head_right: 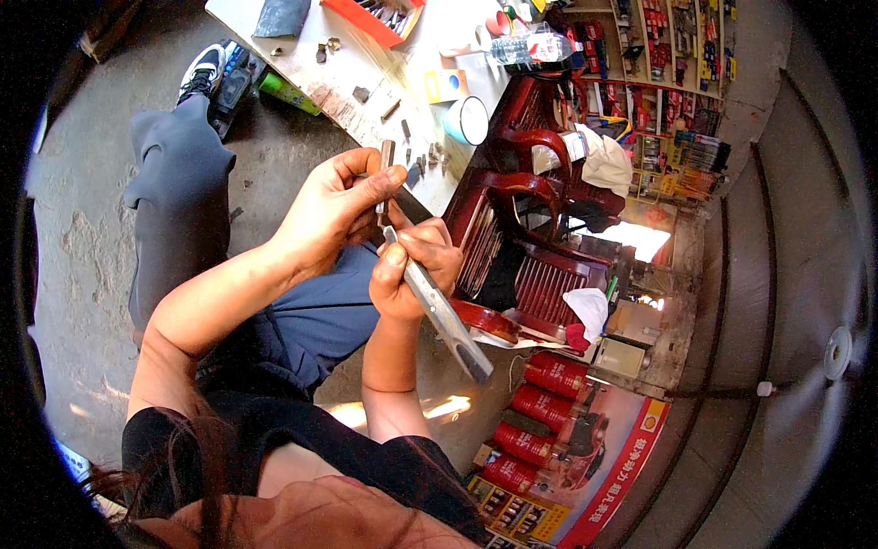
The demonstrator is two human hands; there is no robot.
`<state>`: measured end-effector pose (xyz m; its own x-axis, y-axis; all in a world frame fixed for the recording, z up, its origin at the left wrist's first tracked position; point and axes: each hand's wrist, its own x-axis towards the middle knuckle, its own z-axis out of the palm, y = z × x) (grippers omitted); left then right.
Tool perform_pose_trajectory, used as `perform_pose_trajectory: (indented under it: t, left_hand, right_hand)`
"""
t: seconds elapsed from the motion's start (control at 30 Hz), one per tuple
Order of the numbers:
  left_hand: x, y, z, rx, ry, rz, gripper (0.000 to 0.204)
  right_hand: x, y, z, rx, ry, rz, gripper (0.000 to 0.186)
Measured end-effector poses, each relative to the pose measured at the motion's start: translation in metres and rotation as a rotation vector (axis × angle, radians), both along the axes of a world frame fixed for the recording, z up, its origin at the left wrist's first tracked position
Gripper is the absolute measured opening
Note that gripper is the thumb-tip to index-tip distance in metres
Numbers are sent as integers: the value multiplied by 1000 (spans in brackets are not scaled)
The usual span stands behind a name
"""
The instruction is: The person measures a metal cylinder using a vernier caliper and then handles other small metal components by hand while sitting in a workshop.
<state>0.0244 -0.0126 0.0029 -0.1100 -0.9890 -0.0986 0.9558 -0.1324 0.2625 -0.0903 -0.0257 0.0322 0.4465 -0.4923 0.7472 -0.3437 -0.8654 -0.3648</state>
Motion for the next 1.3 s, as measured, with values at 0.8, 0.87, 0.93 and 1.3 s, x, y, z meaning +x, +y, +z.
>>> perform_pose_trajectory:
  t: [0.8,0.87,0.93,1.3]
  left_hand:
    - [35,-12,-28,301,-35,220,29]
    - [32,-16,-27,319,-31,220,29]
    - [33,-16,-31,321,-38,224,29]
    - [21,-29,-62,459,-167,276,27]
  right_hand:
    - [5,-29,-228,1602,-214,-81,33]
    - [7,-46,-232,1539,-150,-36,30]
    - [20,-66,-227,1483,-91,-83,32]
    - [-8,-199,-230,1033,52,-230,33]
